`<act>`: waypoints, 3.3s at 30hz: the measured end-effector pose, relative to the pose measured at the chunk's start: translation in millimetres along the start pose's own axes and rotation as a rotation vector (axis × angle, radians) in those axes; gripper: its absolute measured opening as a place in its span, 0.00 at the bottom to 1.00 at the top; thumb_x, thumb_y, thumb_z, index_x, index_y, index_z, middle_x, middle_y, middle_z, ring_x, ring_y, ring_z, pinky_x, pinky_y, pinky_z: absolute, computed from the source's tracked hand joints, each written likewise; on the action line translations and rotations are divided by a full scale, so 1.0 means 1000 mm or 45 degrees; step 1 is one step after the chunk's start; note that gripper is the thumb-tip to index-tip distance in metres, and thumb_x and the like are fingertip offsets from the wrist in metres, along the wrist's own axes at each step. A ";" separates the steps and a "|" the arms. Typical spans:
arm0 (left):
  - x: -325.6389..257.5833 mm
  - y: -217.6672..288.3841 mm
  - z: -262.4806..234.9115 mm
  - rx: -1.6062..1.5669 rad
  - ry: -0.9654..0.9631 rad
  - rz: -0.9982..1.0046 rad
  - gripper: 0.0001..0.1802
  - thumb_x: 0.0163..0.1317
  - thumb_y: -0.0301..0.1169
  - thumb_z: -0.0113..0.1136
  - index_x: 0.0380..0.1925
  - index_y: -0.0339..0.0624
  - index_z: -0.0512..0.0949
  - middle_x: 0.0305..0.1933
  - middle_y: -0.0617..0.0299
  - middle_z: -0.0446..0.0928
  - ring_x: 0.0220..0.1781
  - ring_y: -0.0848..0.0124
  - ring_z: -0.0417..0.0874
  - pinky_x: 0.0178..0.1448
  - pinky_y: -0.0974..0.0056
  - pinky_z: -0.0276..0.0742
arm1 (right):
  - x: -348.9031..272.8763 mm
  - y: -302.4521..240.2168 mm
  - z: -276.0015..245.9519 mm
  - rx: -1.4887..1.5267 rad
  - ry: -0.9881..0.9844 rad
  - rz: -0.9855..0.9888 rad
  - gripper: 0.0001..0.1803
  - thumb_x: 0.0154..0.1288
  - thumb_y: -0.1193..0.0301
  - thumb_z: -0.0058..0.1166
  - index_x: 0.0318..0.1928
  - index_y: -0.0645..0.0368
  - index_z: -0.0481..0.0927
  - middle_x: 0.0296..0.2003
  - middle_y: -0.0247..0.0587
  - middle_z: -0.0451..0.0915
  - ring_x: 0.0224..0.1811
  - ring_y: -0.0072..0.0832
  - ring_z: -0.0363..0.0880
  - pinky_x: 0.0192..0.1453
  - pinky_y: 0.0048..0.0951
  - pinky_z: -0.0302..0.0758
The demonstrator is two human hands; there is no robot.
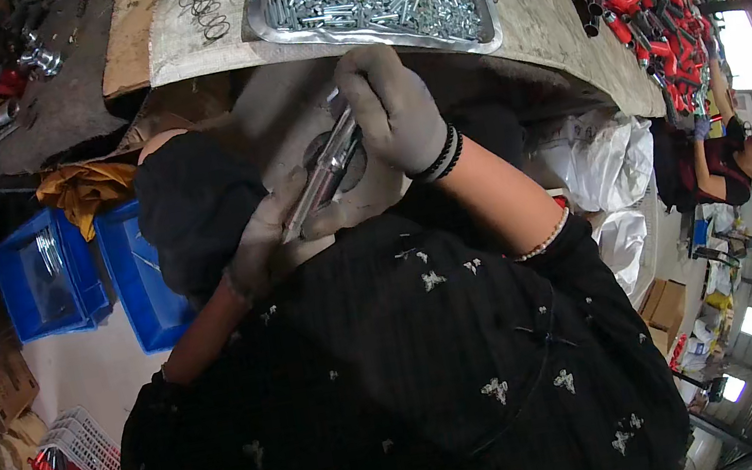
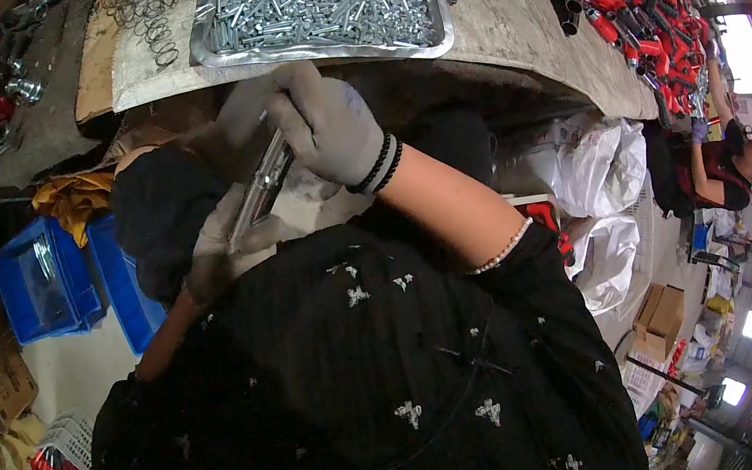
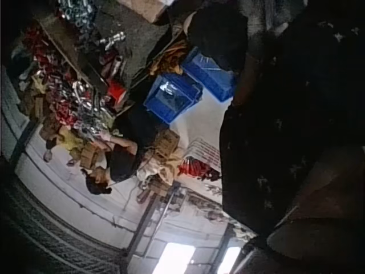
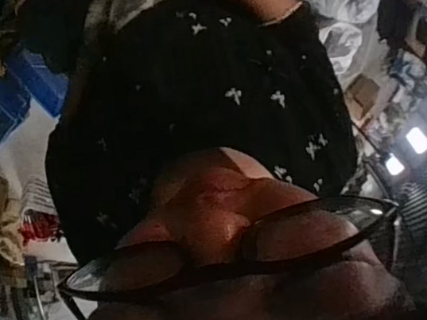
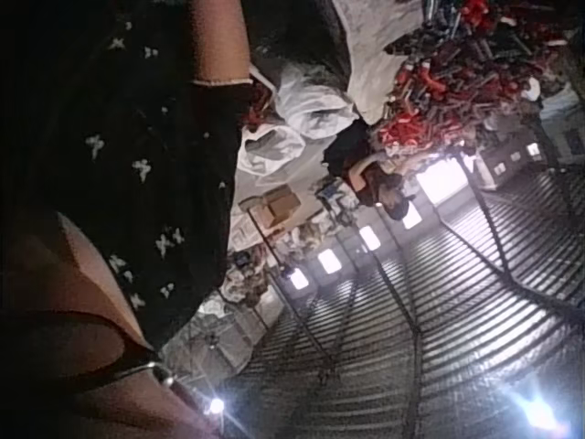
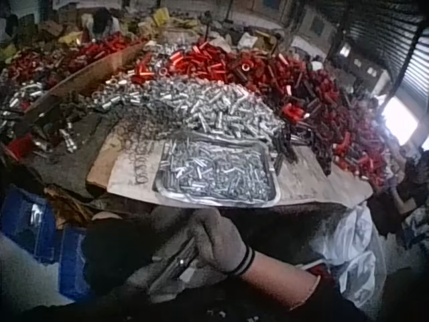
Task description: The person assembles tools by inserting metal pins and springs into metal barrels, fitting sleeves, and attaching handles by hand.
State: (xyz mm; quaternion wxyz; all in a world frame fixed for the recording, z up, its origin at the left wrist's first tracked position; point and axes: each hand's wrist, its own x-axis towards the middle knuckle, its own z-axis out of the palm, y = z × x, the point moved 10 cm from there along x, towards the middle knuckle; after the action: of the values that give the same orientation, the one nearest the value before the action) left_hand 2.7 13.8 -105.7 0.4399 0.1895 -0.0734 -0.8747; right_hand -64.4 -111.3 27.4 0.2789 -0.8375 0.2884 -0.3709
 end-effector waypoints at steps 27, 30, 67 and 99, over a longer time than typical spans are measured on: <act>-0.027 0.032 0.001 0.610 0.295 -0.184 0.24 0.74 0.41 0.51 0.67 0.47 0.68 0.50 0.63 0.77 0.36 0.79 0.78 0.35 0.73 0.74 | -0.009 -0.032 0.020 0.335 -0.724 0.387 0.15 0.55 0.69 0.67 0.42 0.59 0.79 0.38 0.43 0.81 0.42 0.35 0.81 0.48 0.34 0.76; -0.032 0.066 0.031 1.215 0.175 0.078 0.24 0.69 0.35 0.60 0.63 0.41 0.71 0.38 0.64 0.79 0.34 0.77 0.80 0.35 0.72 0.76 | 0.009 -0.050 0.026 0.185 -0.676 0.239 0.17 0.55 0.64 0.66 0.42 0.59 0.79 0.37 0.48 0.80 0.42 0.44 0.81 0.48 0.38 0.76; -0.035 0.116 -0.041 0.801 0.437 0.415 0.18 0.67 0.32 0.62 0.53 0.36 0.75 0.37 0.65 0.79 0.36 0.77 0.79 0.40 0.69 0.76 | 0.182 -0.015 -0.012 0.794 -0.234 0.592 0.23 0.69 0.62 0.55 0.56 0.66 0.73 0.41 0.37 0.80 0.40 0.20 0.77 0.47 0.24 0.73; 0.026 0.060 0.041 1.225 0.441 0.359 0.25 0.69 0.48 0.60 0.54 0.41 0.75 0.24 0.72 0.72 0.19 0.85 0.66 0.21 0.74 0.63 | 0.070 0.065 -0.085 -0.895 -0.283 0.314 0.15 0.63 0.59 0.61 0.43 0.57 0.83 0.42 0.54 0.80 0.52 0.48 0.78 0.58 0.45 0.72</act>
State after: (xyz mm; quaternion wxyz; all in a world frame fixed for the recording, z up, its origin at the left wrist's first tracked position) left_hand 17.2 -44.8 -57.3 0.4222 0.5000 -0.4175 -0.6305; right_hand -109.2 -224.8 63.8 0.0468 -0.8761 0.4646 -0.1200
